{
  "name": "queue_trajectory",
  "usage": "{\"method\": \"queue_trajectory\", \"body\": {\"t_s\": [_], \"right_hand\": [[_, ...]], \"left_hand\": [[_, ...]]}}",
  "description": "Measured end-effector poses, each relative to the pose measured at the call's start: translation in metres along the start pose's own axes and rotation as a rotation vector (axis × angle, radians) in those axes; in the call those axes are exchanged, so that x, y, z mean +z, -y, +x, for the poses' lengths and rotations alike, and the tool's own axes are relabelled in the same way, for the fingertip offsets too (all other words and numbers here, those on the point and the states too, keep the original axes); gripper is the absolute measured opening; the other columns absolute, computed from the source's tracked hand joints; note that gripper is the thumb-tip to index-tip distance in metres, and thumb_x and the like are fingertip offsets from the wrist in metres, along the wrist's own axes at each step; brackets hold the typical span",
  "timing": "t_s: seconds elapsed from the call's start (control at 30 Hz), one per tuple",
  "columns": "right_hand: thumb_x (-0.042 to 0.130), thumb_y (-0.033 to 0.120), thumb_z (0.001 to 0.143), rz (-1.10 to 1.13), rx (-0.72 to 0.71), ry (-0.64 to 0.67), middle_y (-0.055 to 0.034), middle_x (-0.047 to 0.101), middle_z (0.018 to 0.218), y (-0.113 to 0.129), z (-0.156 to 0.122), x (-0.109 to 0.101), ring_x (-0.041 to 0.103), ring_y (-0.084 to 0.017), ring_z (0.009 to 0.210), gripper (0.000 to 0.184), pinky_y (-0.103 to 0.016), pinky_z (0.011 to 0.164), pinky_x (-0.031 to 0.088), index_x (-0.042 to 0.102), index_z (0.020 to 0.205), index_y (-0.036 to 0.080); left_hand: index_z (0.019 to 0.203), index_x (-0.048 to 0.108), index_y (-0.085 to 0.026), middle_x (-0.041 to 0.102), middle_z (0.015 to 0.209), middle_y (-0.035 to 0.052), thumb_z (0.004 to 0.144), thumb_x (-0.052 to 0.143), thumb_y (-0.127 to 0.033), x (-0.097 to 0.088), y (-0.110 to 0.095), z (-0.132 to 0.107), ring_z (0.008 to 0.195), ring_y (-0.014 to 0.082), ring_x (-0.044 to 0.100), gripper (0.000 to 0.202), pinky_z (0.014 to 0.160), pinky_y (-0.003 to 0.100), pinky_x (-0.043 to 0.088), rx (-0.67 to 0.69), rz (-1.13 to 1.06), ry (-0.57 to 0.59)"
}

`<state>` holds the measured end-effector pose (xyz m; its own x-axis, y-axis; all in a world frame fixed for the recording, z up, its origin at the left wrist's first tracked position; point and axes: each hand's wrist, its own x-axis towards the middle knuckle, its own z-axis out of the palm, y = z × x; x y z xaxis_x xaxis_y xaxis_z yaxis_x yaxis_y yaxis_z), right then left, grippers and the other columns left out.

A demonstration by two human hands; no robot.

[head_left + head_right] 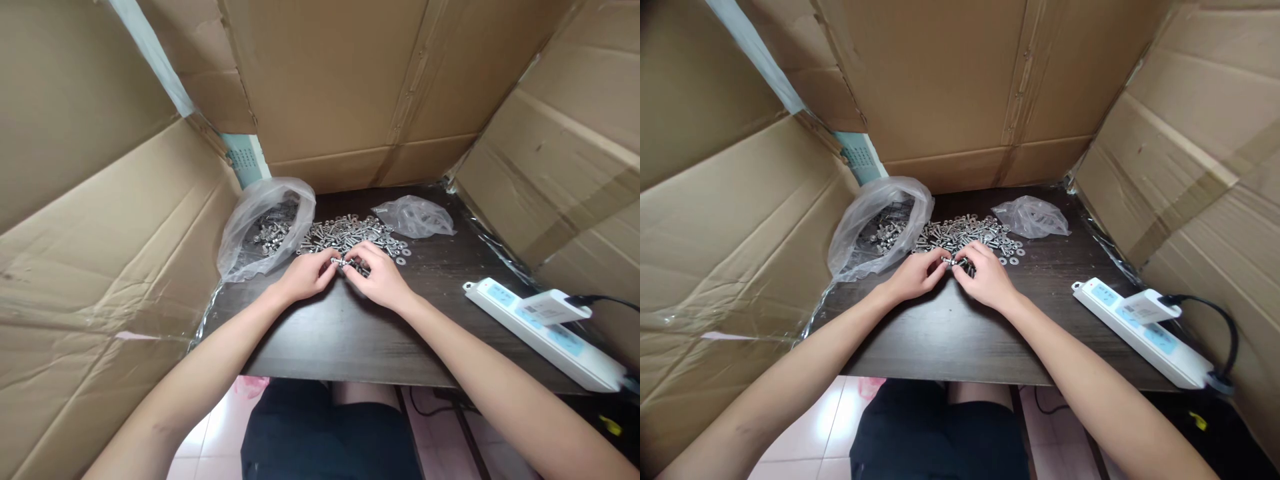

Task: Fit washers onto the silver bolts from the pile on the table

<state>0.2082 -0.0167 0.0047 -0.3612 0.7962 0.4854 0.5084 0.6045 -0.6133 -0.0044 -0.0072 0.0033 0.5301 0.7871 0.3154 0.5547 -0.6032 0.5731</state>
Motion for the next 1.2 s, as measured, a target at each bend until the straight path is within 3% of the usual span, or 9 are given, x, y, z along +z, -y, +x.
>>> {"method": "queue_trajectory", "body": {"t_s": [1.2], "right_hand": [[0.059,0.027,0.094,0.028,0.005,0.018,-0.0072,0.063,0.098,-0.0042,0.0001,0.0046,0.063,-0.024,0.094,0.006,-0.041,0.085,0.052,0.062,0.093,0.022]], "left_hand": [[0.112,0.063,-0.018,0.065,0.071,-0.0006,0.100,0.050,-0.031,-0.0004,-0.0002,0.0005,0.062,0.0148,0.059,0.022,0.063,0.025,0.040,-0.008,0.007,0.019]]}}
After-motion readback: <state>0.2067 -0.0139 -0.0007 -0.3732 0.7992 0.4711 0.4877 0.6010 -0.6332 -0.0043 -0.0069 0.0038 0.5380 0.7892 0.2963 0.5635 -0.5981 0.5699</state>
